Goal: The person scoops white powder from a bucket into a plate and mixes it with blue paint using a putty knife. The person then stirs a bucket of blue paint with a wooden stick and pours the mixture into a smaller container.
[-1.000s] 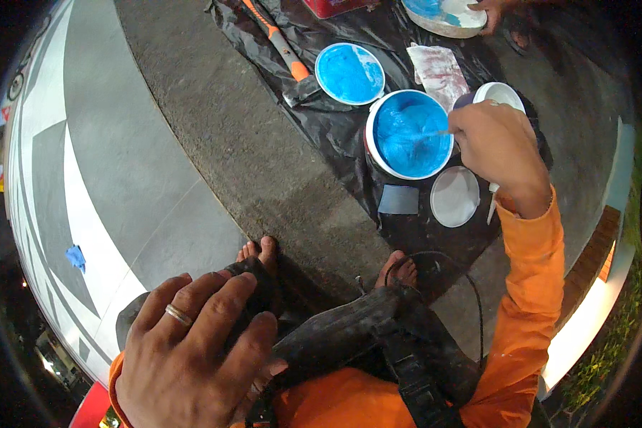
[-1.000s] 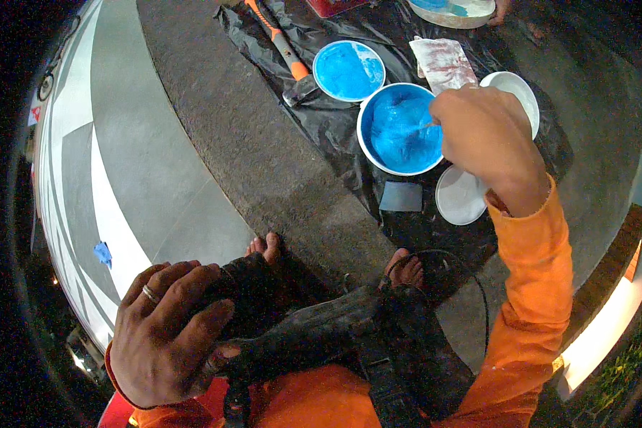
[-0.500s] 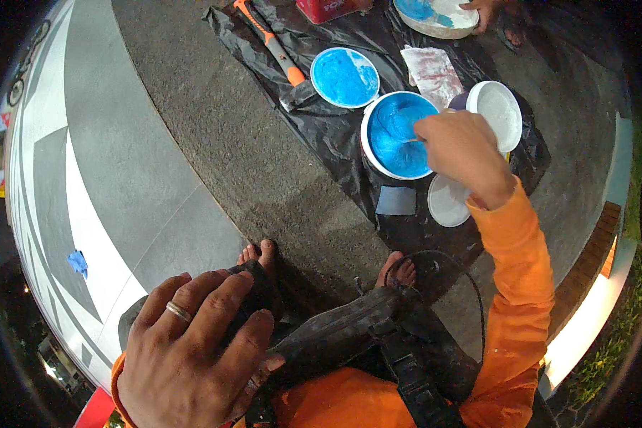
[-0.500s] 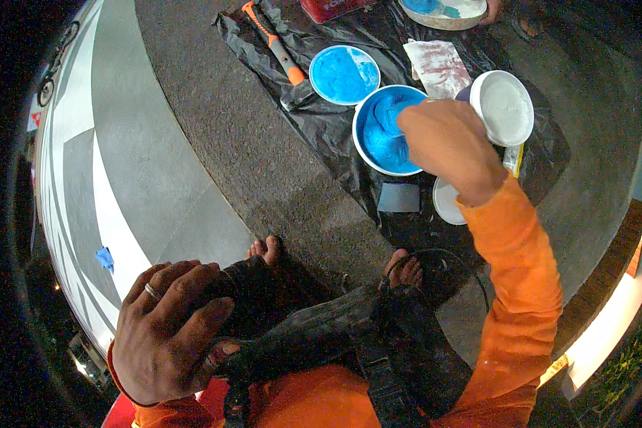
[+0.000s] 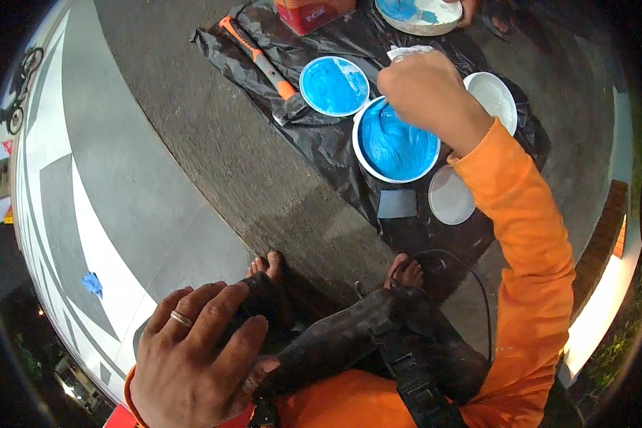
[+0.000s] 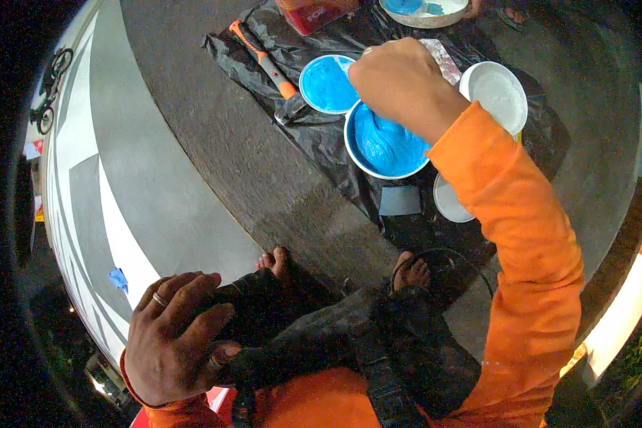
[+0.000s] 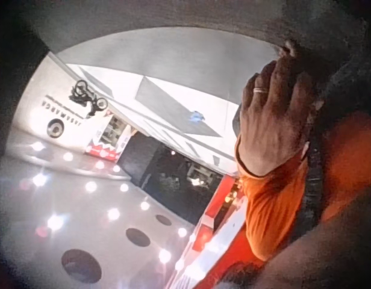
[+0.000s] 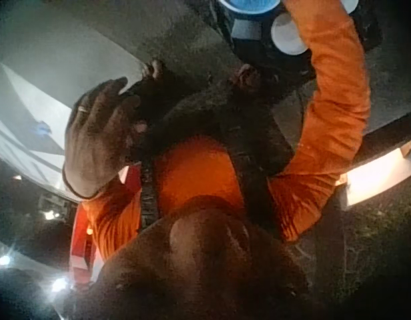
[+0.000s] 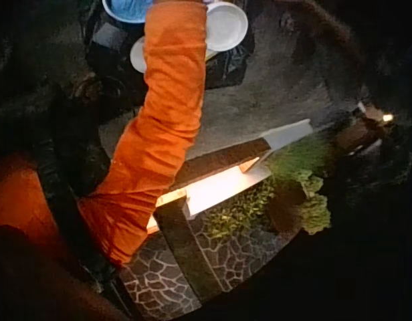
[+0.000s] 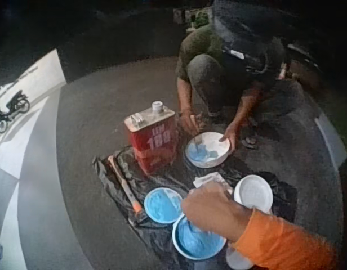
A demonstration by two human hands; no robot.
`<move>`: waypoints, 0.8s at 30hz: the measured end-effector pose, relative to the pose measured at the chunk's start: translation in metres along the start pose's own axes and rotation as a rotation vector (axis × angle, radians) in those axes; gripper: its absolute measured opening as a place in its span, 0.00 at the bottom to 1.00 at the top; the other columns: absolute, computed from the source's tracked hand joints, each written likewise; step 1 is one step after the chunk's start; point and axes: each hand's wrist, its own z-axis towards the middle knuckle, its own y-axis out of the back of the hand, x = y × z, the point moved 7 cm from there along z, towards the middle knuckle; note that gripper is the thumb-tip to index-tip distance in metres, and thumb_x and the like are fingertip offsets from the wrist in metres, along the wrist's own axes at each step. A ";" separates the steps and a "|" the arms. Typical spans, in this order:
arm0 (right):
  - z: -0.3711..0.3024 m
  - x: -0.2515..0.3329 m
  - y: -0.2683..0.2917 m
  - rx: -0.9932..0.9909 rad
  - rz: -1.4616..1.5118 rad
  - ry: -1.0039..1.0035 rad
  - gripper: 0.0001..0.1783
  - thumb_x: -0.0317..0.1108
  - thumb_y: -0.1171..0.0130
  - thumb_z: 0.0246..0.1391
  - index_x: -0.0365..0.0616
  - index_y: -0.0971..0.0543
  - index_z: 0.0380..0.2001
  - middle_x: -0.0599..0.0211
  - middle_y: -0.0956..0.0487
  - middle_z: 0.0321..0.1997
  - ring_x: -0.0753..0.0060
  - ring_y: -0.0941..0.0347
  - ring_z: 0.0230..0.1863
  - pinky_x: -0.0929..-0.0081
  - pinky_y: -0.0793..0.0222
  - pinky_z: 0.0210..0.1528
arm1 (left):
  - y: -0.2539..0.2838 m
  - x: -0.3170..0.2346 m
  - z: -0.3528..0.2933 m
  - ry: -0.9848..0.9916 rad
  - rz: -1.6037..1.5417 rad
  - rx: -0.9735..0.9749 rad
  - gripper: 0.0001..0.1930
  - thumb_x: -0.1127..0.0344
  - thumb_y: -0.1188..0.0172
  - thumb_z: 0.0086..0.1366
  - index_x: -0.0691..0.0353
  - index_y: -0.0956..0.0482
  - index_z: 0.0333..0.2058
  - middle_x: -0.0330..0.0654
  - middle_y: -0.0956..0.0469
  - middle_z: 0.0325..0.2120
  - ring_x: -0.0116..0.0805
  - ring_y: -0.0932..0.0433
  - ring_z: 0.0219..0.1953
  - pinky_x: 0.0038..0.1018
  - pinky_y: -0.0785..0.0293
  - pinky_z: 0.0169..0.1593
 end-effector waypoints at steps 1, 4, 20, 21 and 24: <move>0.000 0.000 -0.004 0.007 -0.007 0.004 0.05 0.28 0.35 0.41 0.45 0.14 0.24 0.54 0.16 0.30 0.52 0.17 0.33 0.58 0.22 0.33 | -0.001 0.001 0.000 0.004 -0.003 0.006 0.24 0.44 0.38 0.60 0.62 0.20 0.40 0.55 0.21 0.46 0.59 0.21 0.47 0.49 0.26 0.50; -0.007 -0.020 -0.018 0.039 -0.008 -0.071 0.05 0.28 0.36 0.41 0.44 0.14 0.25 0.53 0.16 0.31 0.51 0.17 0.34 0.56 0.22 0.35 | -0.002 0.001 0.002 0.000 -0.005 0.011 0.24 0.44 0.38 0.61 0.62 0.20 0.40 0.55 0.21 0.46 0.59 0.21 0.47 0.49 0.26 0.50; -0.079 -0.023 -0.029 0.249 0.100 -0.249 0.06 0.26 0.41 0.46 0.42 0.16 0.27 0.50 0.17 0.30 0.47 0.18 0.33 0.55 0.23 0.35 | -0.002 0.002 0.002 0.002 -0.016 0.024 0.24 0.44 0.38 0.60 0.62 0.19 0.39 0.54 0.21 0.46 0.59 0.21 0.48 0.50 0.26 0.51; -0.082 -0.020 -0.020 0.249 0.090 -0.249 0.06 0.27 0.41 0.46 0.42 0.16 0.27 0.50 0.17 0.30 0.47 0.18 0.33 0.55 0.23 0.35 | -0.002 0.002 0.002 0.006 -0.013 0.025 0.24 0.44 0.38 0.60 0.62 0.19 0.39 0.54 0.21 0.46 0.59 0.21 0.48 0.50 0.26 0.51; -0.084 -0.016 0.010 0.232 0.064 -0.256 0.06 0.27 0.41 0.47 0.44 0.16 0.27 0.51 0.17 0.30 0.47 0.18 0.34 0.55 0.24 0.35 | -0.002 0.001 0.001 0.012 -0.009 0.025 0.24 0.44 0.38 0.59 0.62 0.19 0.39 0.54 0.21 0.46 0.58 0.21 0.48 0.50 0.26 0.51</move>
